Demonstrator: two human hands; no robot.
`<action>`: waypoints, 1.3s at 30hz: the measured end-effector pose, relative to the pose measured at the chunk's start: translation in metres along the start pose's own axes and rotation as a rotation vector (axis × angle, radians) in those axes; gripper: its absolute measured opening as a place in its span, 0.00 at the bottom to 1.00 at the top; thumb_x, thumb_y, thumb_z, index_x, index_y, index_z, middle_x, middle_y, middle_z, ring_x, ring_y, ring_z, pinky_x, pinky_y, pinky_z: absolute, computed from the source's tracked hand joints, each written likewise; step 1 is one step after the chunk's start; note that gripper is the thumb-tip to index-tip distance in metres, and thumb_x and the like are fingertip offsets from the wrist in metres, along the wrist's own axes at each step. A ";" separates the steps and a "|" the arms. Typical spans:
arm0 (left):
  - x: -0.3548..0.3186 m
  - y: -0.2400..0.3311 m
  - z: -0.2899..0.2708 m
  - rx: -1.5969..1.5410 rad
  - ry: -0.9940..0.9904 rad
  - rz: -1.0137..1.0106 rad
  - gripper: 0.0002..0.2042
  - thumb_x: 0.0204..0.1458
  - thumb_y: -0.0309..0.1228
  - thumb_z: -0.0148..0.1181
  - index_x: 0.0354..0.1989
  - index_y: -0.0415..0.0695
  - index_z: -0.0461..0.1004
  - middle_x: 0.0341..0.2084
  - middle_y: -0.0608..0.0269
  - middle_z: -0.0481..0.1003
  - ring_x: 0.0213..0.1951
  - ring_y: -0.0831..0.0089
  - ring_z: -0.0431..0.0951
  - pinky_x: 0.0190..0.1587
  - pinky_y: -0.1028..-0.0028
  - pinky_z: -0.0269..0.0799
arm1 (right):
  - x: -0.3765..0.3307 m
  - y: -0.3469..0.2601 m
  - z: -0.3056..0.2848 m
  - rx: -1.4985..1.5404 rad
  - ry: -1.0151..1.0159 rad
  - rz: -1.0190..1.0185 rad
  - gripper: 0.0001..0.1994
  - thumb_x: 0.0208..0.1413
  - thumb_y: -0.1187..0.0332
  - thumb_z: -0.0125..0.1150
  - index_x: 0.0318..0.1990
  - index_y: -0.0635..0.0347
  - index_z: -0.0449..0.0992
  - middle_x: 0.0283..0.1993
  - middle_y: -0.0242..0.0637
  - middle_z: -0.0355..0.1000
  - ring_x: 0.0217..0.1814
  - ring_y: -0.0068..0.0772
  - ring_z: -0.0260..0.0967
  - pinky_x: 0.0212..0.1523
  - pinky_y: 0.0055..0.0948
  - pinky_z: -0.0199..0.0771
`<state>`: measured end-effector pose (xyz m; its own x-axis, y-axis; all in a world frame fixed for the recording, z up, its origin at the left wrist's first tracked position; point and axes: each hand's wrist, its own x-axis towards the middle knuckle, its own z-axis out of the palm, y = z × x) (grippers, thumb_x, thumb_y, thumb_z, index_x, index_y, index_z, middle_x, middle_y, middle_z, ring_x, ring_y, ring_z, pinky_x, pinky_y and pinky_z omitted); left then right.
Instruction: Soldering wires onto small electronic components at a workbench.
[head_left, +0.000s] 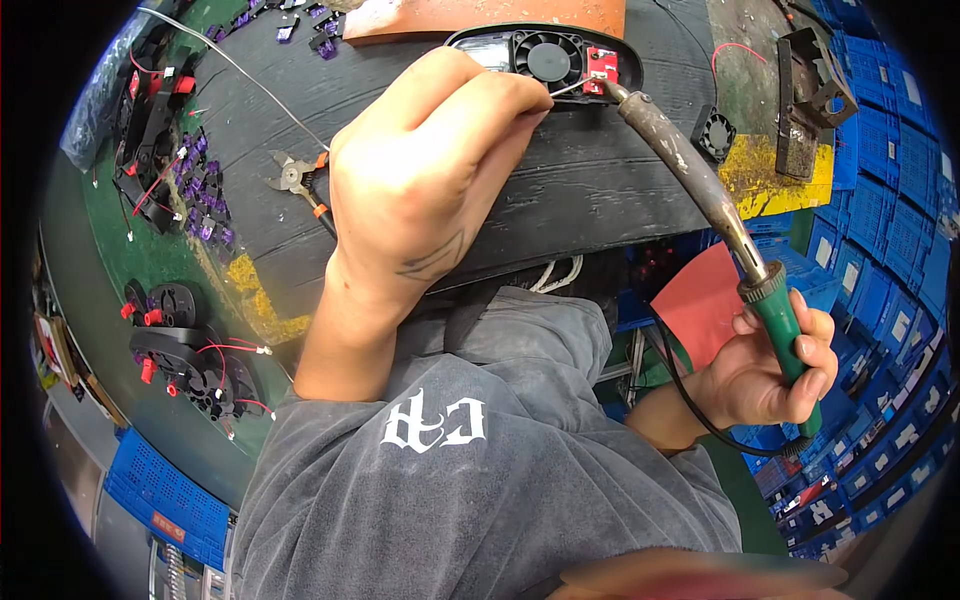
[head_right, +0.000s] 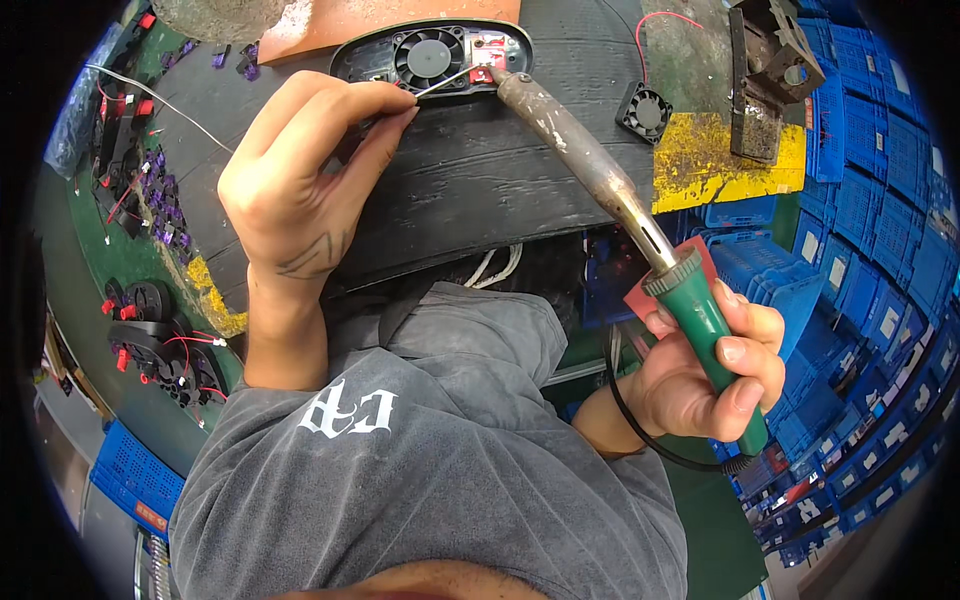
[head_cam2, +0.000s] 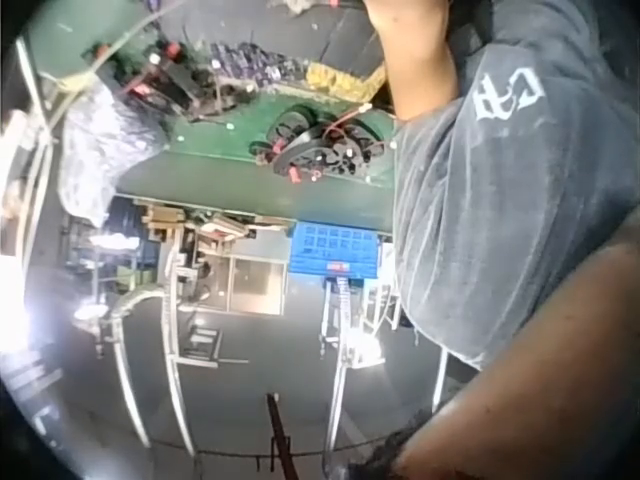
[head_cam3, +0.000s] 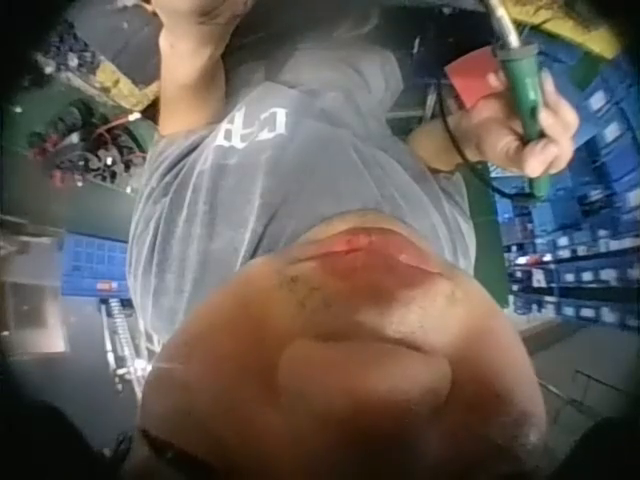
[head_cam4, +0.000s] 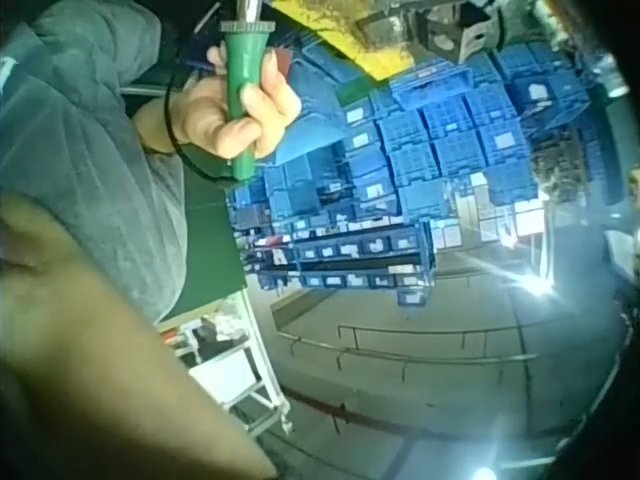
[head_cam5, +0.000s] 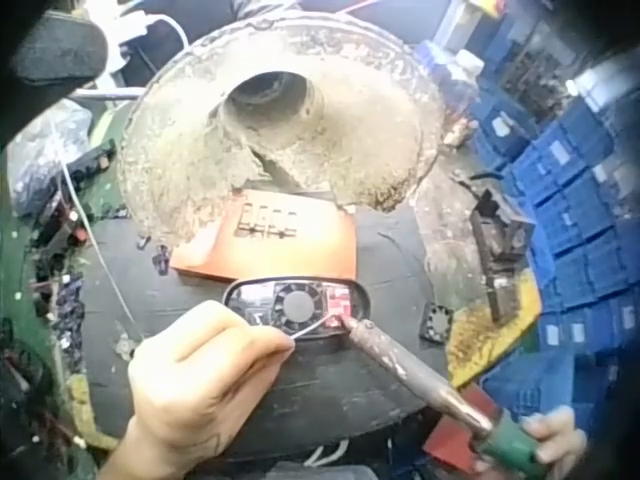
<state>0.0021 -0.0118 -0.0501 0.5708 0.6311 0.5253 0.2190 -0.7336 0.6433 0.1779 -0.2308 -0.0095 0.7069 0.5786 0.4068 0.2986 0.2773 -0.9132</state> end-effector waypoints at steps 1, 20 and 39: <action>0.000 0.000 0.000 0.006 0.003 0.000 0.09 0.37 0.16 0.68 0.29 0.39 0.79 0.20 0.63 0.72 0.22 0.76 0.72 0.24 0.80 0.66 | 0.001 0.000 0.000 0.000 0.001 0.000 0.18 0.61 0.57 0.42 0.33 0.64 0.71 0.41 0.54 0.69 0.22 0.48 0.72 0.15 0.33 0.76; 0.001 -0.002 0.004 0.005 0.044 0.001 0.09 0.37 0.16 0.68 0.28 0.39 0.78 0.20 0.63 0.72 0.22 0.75 0.71 0.24 0.79 0.66 | 0.003 -0.001 0.005 0.048 -0.043 0.032 0.17 0.59 0.57 0.45 0.36 0.60 0.76 0.43 0.52 0.72 0.30 0.48 0.74 0.20 0.32 0.76; 0.001 -0.002 0.007 0.001 0.027 0.011 0.09 0.37 0.16 0.67 0.29 0.39 0.78 0.20 0.62 0.72 0.23 0.74 0.73 0.26 0.78 0.68 | 0.002 0.001 0.007 0.057 -0.027 0.039 0.17 0.59 0.57 0.46 0.36 0.61 0.76 0.43 0.54 0.72 0.27 0.48 0.74 0.19 0.32 0.75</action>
<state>0.0074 -0.0113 -0.0549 0.5515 0.6293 0.5476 0.2135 -0.7411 0.6366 0.1756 -0.2242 -0.0089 0.6992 0.6103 0.3723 0.2340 0.2967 -0.9259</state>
